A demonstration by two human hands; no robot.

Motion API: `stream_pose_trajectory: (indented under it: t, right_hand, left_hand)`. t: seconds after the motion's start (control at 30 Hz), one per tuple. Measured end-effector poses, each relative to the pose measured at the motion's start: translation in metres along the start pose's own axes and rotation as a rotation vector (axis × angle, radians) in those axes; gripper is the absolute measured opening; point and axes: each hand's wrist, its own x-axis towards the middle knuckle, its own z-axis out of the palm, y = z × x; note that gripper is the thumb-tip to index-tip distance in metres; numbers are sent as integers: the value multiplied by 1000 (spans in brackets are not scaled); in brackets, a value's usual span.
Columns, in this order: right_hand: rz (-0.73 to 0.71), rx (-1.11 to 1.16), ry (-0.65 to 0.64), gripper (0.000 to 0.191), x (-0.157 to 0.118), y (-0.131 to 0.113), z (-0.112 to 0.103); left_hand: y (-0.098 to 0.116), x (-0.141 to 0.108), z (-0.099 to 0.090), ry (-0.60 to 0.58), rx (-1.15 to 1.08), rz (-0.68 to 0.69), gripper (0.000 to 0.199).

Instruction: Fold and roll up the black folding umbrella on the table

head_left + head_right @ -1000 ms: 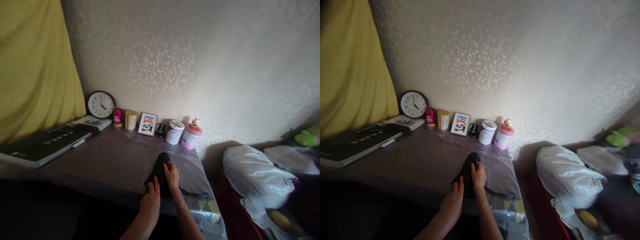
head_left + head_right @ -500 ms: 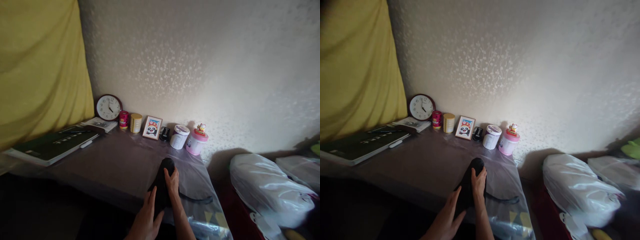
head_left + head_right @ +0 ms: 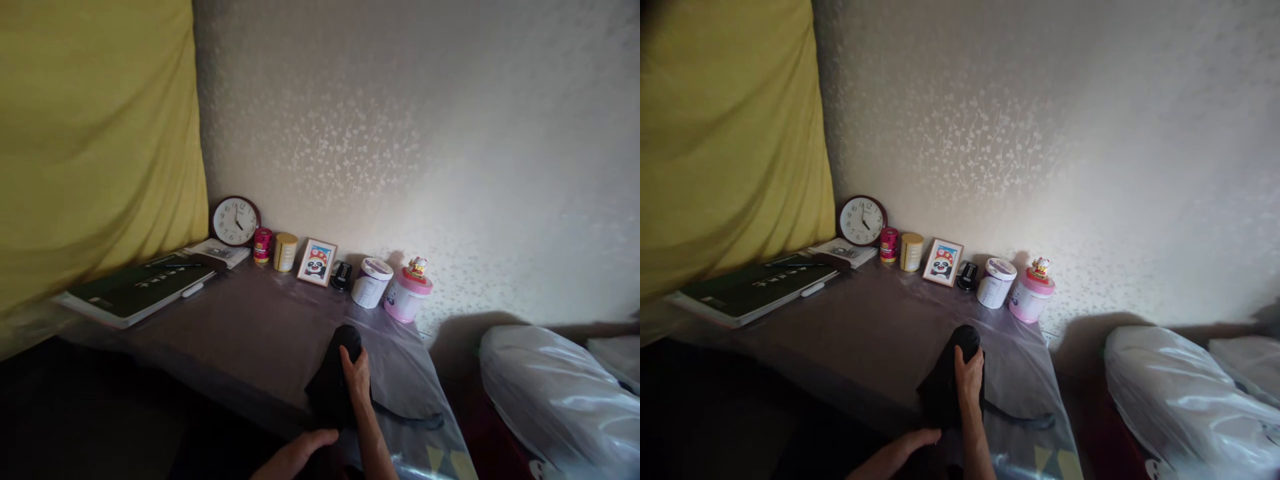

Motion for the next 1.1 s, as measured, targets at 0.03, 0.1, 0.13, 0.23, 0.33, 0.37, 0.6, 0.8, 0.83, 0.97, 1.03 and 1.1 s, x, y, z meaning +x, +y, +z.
stream_pose_trajectory:
  t: [0.03,0.1,0.13,0.23,0.33,0.37,0.6,0.8,0.83,0.97,1.03,1.1]
  right_hand:
    - [46,-10,-9,73,0,-1,-1]
    - [122,-29,-30,76,0,-4,-3]
    - [135,-29,-46,77,0,-6,-4]
    - [162,-19,-80,77,-1,-11,-6]
    - [159,-2,-101,78,-2,-15,-6]
    - [156,4,-112,79,-3,-15,-5]
    - [148,59,-130,81,-2,-9,-4]
    - [83,50,-106,81,-8,-8,-5]
    - [70,41,-102,80,-10,-9,-6]
    - [-4,1,-65,75,-16,-12,-5]
    - [-34,-35,-67,75,-18,-14,-5]
    - [-36,-80,-81,77,-20,-17,-6]
  left_hand:
    - [-2,3,0,-19,-75,-25,44]
    - [-6,9,2,-30,-171,-44,41]
    - [-7,11,3,-36,-195,-44,40]
    - [-8,12,4,-82,-205,-50,37]
    - [-6,9,6,-120,-193,-61,32]
    - [-5,8,7,-111,-180,-58,32]
    - [0,9,23,62,27,18,29]
    - [-7,10,30,172,207,124,27]
    - [-7,10,31,187,242,139,28]
    - [-8,12,32,220,319,171,27]
    - [-8,13,35,235,344,187,25]
    - [-9,14,39,241,362,203,23]
